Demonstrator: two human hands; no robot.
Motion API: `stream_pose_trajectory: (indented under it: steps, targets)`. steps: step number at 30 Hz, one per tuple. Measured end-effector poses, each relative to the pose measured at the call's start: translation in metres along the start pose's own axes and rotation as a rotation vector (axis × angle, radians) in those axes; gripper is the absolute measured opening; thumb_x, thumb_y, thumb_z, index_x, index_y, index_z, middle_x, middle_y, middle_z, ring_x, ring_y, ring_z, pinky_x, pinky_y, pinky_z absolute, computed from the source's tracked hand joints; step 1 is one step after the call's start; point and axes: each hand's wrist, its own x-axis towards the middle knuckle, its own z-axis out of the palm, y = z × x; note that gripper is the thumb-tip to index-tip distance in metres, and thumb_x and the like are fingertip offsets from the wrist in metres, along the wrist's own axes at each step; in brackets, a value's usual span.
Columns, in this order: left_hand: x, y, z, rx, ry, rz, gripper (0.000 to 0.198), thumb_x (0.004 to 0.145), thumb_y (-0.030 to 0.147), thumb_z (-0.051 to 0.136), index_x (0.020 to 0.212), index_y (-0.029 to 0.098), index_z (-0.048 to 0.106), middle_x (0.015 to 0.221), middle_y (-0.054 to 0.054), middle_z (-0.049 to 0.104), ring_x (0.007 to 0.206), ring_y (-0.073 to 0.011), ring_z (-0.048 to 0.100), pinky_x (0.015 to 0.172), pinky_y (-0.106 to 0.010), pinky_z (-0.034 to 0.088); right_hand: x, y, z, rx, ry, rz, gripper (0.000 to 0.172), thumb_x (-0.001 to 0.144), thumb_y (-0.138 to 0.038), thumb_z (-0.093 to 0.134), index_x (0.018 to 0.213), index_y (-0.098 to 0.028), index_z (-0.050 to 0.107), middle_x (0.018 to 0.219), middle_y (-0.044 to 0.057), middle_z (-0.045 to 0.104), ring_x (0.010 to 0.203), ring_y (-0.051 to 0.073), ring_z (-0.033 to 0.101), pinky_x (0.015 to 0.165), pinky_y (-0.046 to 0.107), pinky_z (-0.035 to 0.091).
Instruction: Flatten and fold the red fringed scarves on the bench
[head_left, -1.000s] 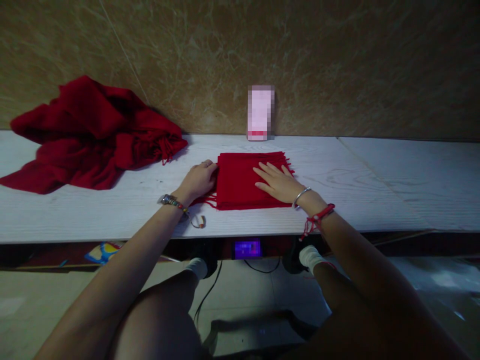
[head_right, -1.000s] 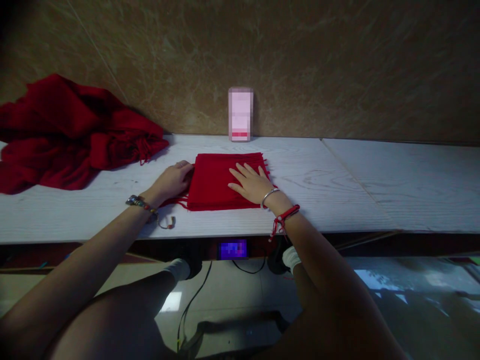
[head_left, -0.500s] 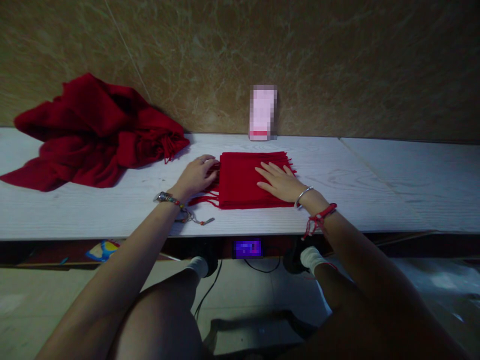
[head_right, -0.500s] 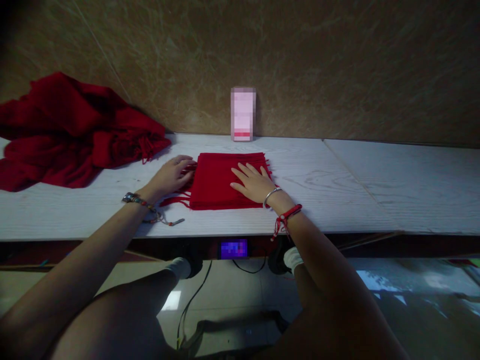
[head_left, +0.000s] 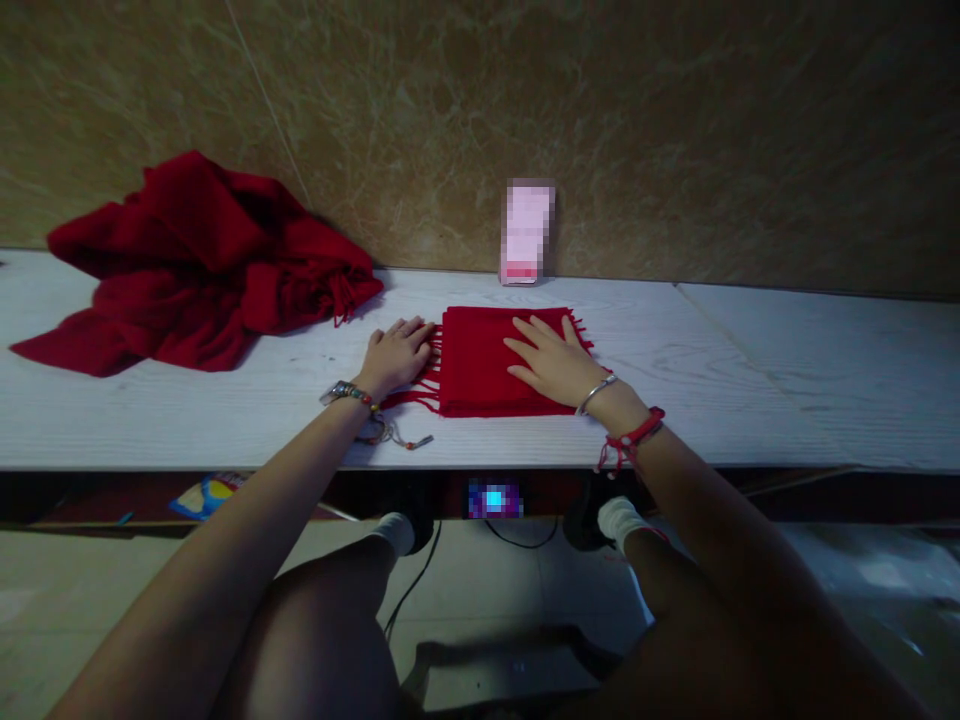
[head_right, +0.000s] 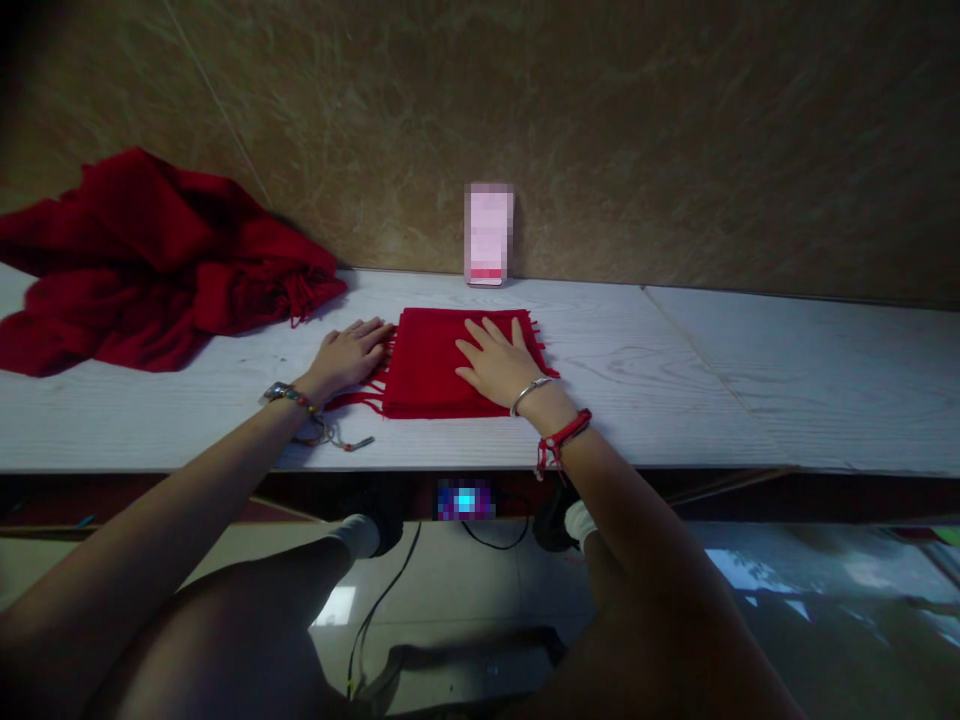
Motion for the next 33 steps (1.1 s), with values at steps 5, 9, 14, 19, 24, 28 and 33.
stream_pose_trajectory:
  steps: [5,9,14,19,24,28,33]
  targets:
    - [0.003,-0.008,0.001,-0.155,0.078,-0.019,0.050,0.087,0.028,0.026,0.130,0.020,0.051,0.141,-0.007,0.045,0.131,-0.0232,0.037,0.107,-0.045,0.029,0.014,-0.048,-0.023,0.059,0.020,-0.142,0.053,0.093,-0.041,0.040,0.142,-0.022,0.036,0.154,0.010,0.023,0.140,0.028,0.021,0.110,0.054,0.021]
    - [0.006,-0.019,0.002,-0.366,0.190,-0.021,0.051,0.084,0.025,0.025,0.120,0.014,0.058,0.130,-0.008,0.057,0.122,-0.0190,0.047,0.107,-0.036,0.033,0.025,-0.076,-0.022,0.056,-0.178,-0.015,0.062,0.090,-0.052,0.039,0.144,-0.022,0.033,0.152,0.015,0.026,0.136,0.037,0.028,0.103,0.059,0.031]
    - [0.006,-0.027,0.001,-0.441,0.249,-0.057,0.047,0.082,0.025,0.028,0.111,0.012,0.062,0.118,-0.011,0.063,0.112,-0.0215,0.054,0.102,-0.036,0.039,0.027,-0.080,-0.021,0.087,-0.277,0.025,0.067,0.088,-0.061,0.034,0.145,-0.025,0.031,0.152,0.018,0.025,0.133,0.041,0.031,0.099,0.057,0.036]
    - [0.007,-0.029,0.001,-0.330,0.221,0.012,0.046,0.081,0.023,0.029,0.106,0.010,0.064,0.110,-0.013,0.065,0.106,-0.0221,0.056,0.098,-0.035,0.041,0.025,-0.077,-0.021,0.105,-0.354,-0.014,0.088,0.074,-0.069,0.052,0.147,-0.031,0.020,0.155,0.016,0.015,0.137,0.044,0.017,0.102,0.062,0.027]
    - [0.008,-0.028,0.004,-0.278,0.210,0.037,0.044,0.082,0.022,0.029,0.104,0.011,0.065,0.106,-0.012,0.065,0.102,-0.0214,0.057,0.096,-0.034,0.043,0.023,-0.080,-0.011,0.047,-0.296,-0.012,0.080,0.079,-0.059,0.054,0.147,-0.029,0.025,0.155,0.019,0.014,0.137,0.044,0.018,0.102,0.062,0.027]
    - [0.009,-0.028,0.006,-0.216,0.189,0.062,0.043,0.084,0.024,0.030,0.106,0.010,0.064,0.109,-0.013,0.063,0.104,-0.0224,0.055,0.096,-0.034,0.042,0.020,-0.080,-0.008,0.042,-0.255,-0.008,0.073,0.082,-0.058,0.050,0.146,-0.030,0.027,0.154,0.018,0.018,0.136,0.044,0.021,0.102,0.062,0.028]
    - [0.008,-0.026,0.008,-0.092,0.143,0.099,0.042,0.086,0.028,0.036,0.114,0.009,0.061,0.117,-0.015,0.059,0.108,-0.0252,0.054,0.096,-0.038,0.042,0.021,-0.073,-0.010,0.094,-0.294,-0.029,0.072,0.083,-0.055,0.051,0.146,-0.029,0.028,0.155,0.017,0.017,0.137,0.044,0.018,0.103,0.060,0.029]
